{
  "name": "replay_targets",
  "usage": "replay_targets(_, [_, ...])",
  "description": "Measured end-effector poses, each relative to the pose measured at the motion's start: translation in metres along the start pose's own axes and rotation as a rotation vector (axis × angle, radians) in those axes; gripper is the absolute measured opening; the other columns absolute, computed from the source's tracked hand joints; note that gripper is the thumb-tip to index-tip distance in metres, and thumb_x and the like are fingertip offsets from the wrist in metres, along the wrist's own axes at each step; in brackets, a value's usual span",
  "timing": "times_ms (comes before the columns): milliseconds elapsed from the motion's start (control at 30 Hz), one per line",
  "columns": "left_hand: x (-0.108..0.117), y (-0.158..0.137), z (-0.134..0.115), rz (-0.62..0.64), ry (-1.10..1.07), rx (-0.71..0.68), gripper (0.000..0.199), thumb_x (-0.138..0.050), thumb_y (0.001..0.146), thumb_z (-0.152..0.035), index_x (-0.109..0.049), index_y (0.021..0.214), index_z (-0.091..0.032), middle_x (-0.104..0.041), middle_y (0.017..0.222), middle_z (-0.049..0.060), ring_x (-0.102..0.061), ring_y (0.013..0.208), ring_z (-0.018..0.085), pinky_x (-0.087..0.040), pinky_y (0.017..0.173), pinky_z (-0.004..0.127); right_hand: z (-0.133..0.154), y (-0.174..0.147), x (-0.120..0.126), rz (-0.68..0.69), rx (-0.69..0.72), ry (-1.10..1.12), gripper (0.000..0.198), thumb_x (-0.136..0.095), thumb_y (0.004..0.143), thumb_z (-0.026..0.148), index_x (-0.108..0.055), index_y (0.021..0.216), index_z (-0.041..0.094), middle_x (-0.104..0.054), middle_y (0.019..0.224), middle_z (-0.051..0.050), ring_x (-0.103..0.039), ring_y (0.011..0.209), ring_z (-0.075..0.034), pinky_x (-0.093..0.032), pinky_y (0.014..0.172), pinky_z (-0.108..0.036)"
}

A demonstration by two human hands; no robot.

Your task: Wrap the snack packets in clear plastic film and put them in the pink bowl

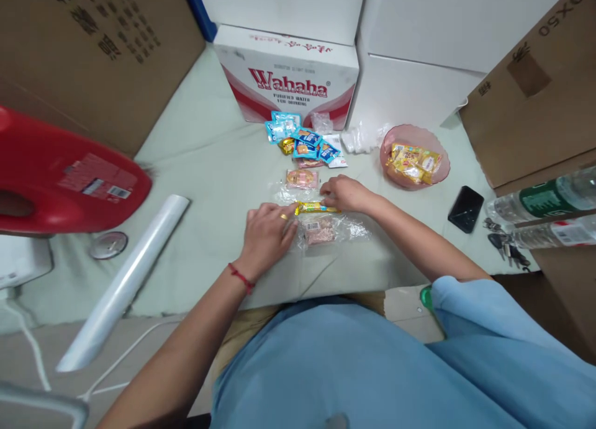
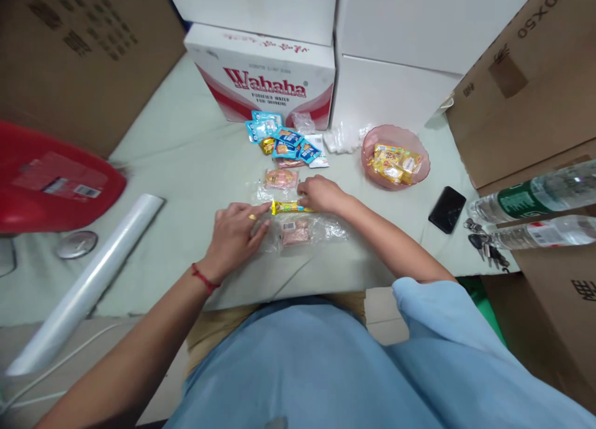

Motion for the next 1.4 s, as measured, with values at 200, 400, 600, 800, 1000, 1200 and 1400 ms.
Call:
replay_targets(200, [-0.032,0.011,-0.006,0.145,0.033,-0.032,0.020,-0.059,0.099,-0.028,-0.078,0.099,-0.021,-0.076,0.089,0.011,-0.059,0.102,0.033,-0.039,0.087,0.050,0.011,0.019,-0.013,0.140,0.065,0.073,0.024,-0.071,0.095,0.027,-0.080,0.116,0.019,-0.080,0.108,-0.006,-0.067,0.091,-0.020,-0.037,0.072,-0.027])
replay_targets(400, [-0.022,0.003,-0.009,0.010,-0.039,-0.109,0.028,-0.049,0.107,-0.031,-0.074,0.099,-0.023,-0.072,0.093,0.010,-0.060,0.103,0.029,-0.040,0.089,0.046,0.011,0.013,-0.009,0.036,0.155,0.065,0.036,-0.080,0.089,0.032,-0.077,0.121,0.017,-0.074,0.118,-0.012,-0.062,0.105,-0.025,-0.040,0.086,-0.029])
replay_targets(600, [-0.026,0.000,-0.012,0.007,0.004,-0.173,0.029,-0.041,0.109,-0.025,-0.070,0.105,-0.021,-0.070,0.092,0.009,-0.060,0.094,0.026,-0.039,0.084,0.042,0.010,0.008,-0.015,0.025,0.162,0.014,0.018,-0.073,0.089,0.022,-0.076,0.106,0.017,-0.074,0.105,-0.011,-0.059,0.098,-0.025,-0.038,0.083,-0.031])
replay_targets(800, [-0.019,-0.005,-0.025,-0.116,0.113,-0.318,0.024,-0.047,0.108,-0.021,-0.070,0.102,-0.021,-0.065,0.080,0.005,-0.056,0.084,0.024,-0.036,0.076,0.039,0.003,0.004,-0.005,0.079,0.259,0.263,0.028,-0.072,0.088,0.025,-0.079,0.114,0.015,-0.075,0.103,-0.006,-0.061,0.090,-0.019,-0.039,0.079,-0.026])
replay_targets(1000, [-0.004,-0.009,-0.045,-0.245,0.083,-0.479,0.023,-0.047,0.106,-0.012,-0.068,0.106,-0.022,-0.075,0.101,0.007,-0.064,0.107,0.023,-0.039,0.089,0.039,0.020,-0.002,-0.024,0.378,0.375,0.429,0.029,-0.072,0.084,0.022,-0.081,0.111,0.016,-0.073,0.088,0.001,-0.059,0.074,-0.013,-0.039,0.070,-0.023])
replay_targets(1200, [-0.018,0.002,-0.029,-0.136,-0.026,-0.235,0.025,-0.041,0.108,-0.019,-0.065,0.103,-0.020,-0.069,0.082,0.004,-0.063,0.080,0.022,-0.037,0.076,0.037,0.025,-0.014,-0.022,0.328,0.357,0.519,0.026,-0.061,0.095,0.031,-0.078,0.106,0.015,-0.067,0.080,0.001,-0.053,0.071,-0.012,-0.038,0.070,-0.024])
replay_targets(1400, [-0.034,0.013,-0.021,-0.053,-0.098,-0.089,0.028,-0.038,0.108,-0.024,-0.065,0.101,-0.021,-0.074,0.090,0.007,-0.066,0.086,0.024,-0.038,0.081,0.038,0.015,-0.033,-0.017,0.235,0.292,0.679,0.043,-0.058,0.100,0.055,-0.073,0.098,0.015,-0.061,0.079,0.001,-0.051,0.073,-0.013,-0.039,0.070,-0.025])
Point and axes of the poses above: each hand's wrist, its own y-axis towards the middle knuckle, its own x-axis out of the back of the hand, z = x × y, the point moved 7 cm from there along y, towards the middle knuckle
